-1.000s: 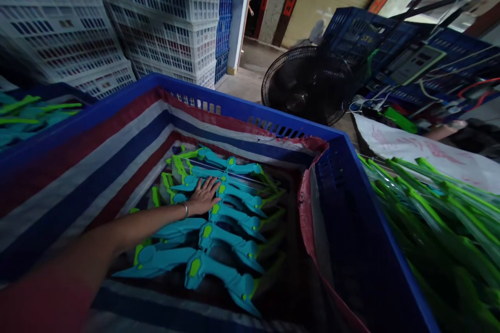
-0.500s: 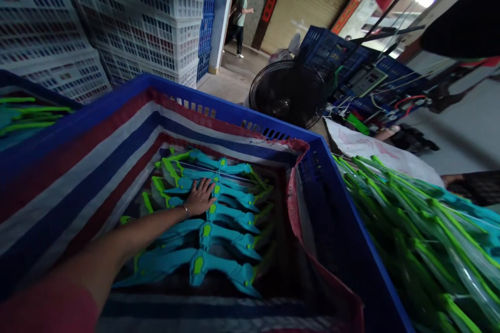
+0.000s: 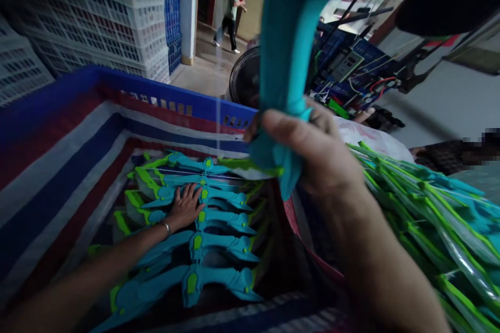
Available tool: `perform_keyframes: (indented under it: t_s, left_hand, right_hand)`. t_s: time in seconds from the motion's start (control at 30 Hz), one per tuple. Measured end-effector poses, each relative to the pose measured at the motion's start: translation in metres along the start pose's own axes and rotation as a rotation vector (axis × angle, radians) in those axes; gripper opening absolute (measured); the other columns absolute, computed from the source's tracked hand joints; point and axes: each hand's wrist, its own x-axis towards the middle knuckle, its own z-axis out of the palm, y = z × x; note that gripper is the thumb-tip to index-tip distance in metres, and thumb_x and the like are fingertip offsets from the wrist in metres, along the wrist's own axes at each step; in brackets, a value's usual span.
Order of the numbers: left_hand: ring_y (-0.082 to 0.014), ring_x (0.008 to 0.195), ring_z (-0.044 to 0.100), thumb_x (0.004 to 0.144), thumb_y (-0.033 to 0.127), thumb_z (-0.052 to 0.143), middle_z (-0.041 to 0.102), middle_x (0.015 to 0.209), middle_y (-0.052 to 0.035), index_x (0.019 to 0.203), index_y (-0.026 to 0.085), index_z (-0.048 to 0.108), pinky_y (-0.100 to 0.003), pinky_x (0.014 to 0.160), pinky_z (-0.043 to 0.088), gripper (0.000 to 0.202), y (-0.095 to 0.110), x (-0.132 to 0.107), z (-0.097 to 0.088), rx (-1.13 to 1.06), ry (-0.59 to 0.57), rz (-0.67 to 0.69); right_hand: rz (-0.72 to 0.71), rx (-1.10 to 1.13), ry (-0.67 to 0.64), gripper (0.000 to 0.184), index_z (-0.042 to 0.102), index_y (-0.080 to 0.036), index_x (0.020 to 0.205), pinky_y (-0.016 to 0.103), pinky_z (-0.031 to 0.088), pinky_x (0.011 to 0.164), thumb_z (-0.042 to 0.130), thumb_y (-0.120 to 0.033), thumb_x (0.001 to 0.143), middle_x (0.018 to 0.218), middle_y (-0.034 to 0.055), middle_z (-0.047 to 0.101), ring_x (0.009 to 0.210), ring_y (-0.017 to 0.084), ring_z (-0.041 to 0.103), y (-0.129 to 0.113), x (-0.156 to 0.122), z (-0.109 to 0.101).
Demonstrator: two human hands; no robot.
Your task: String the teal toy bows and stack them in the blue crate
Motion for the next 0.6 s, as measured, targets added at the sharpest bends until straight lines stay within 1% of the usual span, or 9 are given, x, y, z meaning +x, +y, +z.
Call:
perform_keyframes:
  t_s: [0.03, 0.07, 0.1, 0.17, 0.23, 0.3, 0.4, 0.5, 0.6]
  left_hand:
    - [-0.0398, 0.154, 0.025, 0.101, 0.043, 0.045, 0.032, 0.165, -0.0218, 0.156, 0.013, 0.043, -0.067, 0.125, 0.01, 0.063, 0.0, 0.0, 0.001, 0.006, 0.004, 0.0]
    - [-0.0401, 0.154, 0.025, 0.101, 0.043, 0.045, 0.032, 0.165, -0.0217, 0.156, 0.013, 0.043, -0.067, 0.125, 0.01, 0.063, -0.001, 0.0, 0.002, 0.012, 0.01, -0.001]
    - [-0.0404, 0.154, 0.026, 0.101, 0.044, 0.046, 0.034, 0.165, -0.0214, 0.155, 0.013, 0.044, -0.067, 0.125, 0.011, 0.063, -0.001, 0.0, 0.003, 0.019, 0.015, -0.001]
    - [-0.0401, 0.153, 0.028, 0.1, 0.045, 0.046, 0.036, 0.164, -0.0202, 0.155, 0.015, 0.045, -0.066, 0.125, 0.013, 0.062, -0.003, 0.0, 0.006, 0.035, 0.026, 0.003]
    - [-0.0395, 0.153, 0.028, 0.1, 0.045, 0.046, 0.037, 0.164, -0.0195, 0.154, 0.015, 0.046, -0.065, 0.124, 0.014, 0.061, -0.004, 0.0, 0.007, 0.052, 0.033, 0.009]
    - [-0.0395, 0.152, 0.029, 0.101, 0.044, 0.045, 0.037, 0.163, -0.0196, 0.154, 0.016, 0.046, -0.066, 0.124, 0.017, 0.06, -0.005, 0.0, 0.008, 0.069, 0.04, 0.011]
    - [-0.0394, 0.152, 0.03, 0.101, 0.044, 0.045, 0.038, 0.162, -0.0197, 0.153, 0.016, 0.046, -0.066, 0.123, 0.017, 0.06, -0.005, -0.001, 0.008, 0.083, 0.058, 0.014]
    - [-0.0375, 0.152, 0.03, 0.101, 0.046, 0.045, 0.04, 0.162, -0.0179, 0.154, 0.017, 0.045, -0.064, 0.125, 0.014, 0.06, -0.005, -0.002, 0.007, 0.08, 0.064, 0.02]
    - [-0.0375, 0.153, 0.028, 0.101, 0.046, 0.045, 0.038, 0.163, -0.0186, 0.155, 0.016, 0.044, -0.064, 0.126, 0.013, 0.062, -0.005, -0.002, 0.007, 0.084, 0.046, 0.02]
  right_hand:
    - [0.029, 0.018, -0.031, 0.032, 0.073, -0.02, 0.101, 0.029, 0.052, 0.054, 0.078, -0.045, 0.081, 0.085, 0.0027, 0.067, 0.062, 0.015, 0.059, 0.008, 0.0, 0.003]
    - [0.048, 0.017, -0.039, 0.029, 0.073, -0.02, 0.097, 0.028, 0.05, 0.054, 0.08, -0.041, 0.078, 0.08, 0.0009, 0.066, 0.061, 0.014, 0.057, 0.018, 0.0, 0.007]
    - [0.049, -0.002, -0.019, 0.026, 0.072, -0.02, 0.094, 0.026, 0.049, 0.056, 0.08, -0.037, 0.077, 0.077, -0.0007, 0.064, 0.063, 0.013, 0.057, 0.028, -0.001, 0.011]
    - [0.008, -0.065, 0.082, 0.022, 0.069, -0.019, 0.088, 0.025, 0.049, 0.063, 0.079, -0.034, 0.076, 0.076, -0.0018, 0.063, 0.069, 0.013, 0.058, 0.049, -0.002, 0.016]
    - [-0.038, -0.082, 0.169, 0.021, 0.068, -0.019, 0.088, 0.027, 0.051, 0.068, 0.078, -0.033, 0.077, 0.08, -0.0012, 0.065, 0.074, 0.014, 0.06, 0.067, -0.003, 0.018]
    - [-0.052, -0.074, 0.222, 0.022, 0.068, -0.02, 0.092, 0.03, 0.053, 0.074, 0.078, -0.033, 0.077, 0.086, -0.0003, 0.067, 0.08, 0.016, 0.063, 0.082, -0.003, 0.018]
    - [-0.003, -0.086, 0.258, 0.028, 0.069, -0.023, 0.098, 0.033, 0.056, 0.078, 0.081, -0.038, 0.078, 0.09, 0.0002, 0.067, 0.087, 0.019, 0.066, 0.097, -0.003, 0.013]
    - [0.056, -0.1, 0.248, 0.032, 0.068, -0.022, 0.099, 0.031, 0.055, 0.073, 0.081, -0.044, 0.08, 0.085, 0.0002, 0.066, 0.082, 0.018, 0.065, 0.109, 0.0, 0.006]
    - [0.071, -0.086, 0.209, 0.036, 0.068, -0.02, 0.097, 0.029, 0.053, 0.066, 0.081, -0.049, 0.08, 0.082, 0.0003, 0.065, 0.074, 0.016, 0.062, 0.121, 0.006, 0.002]
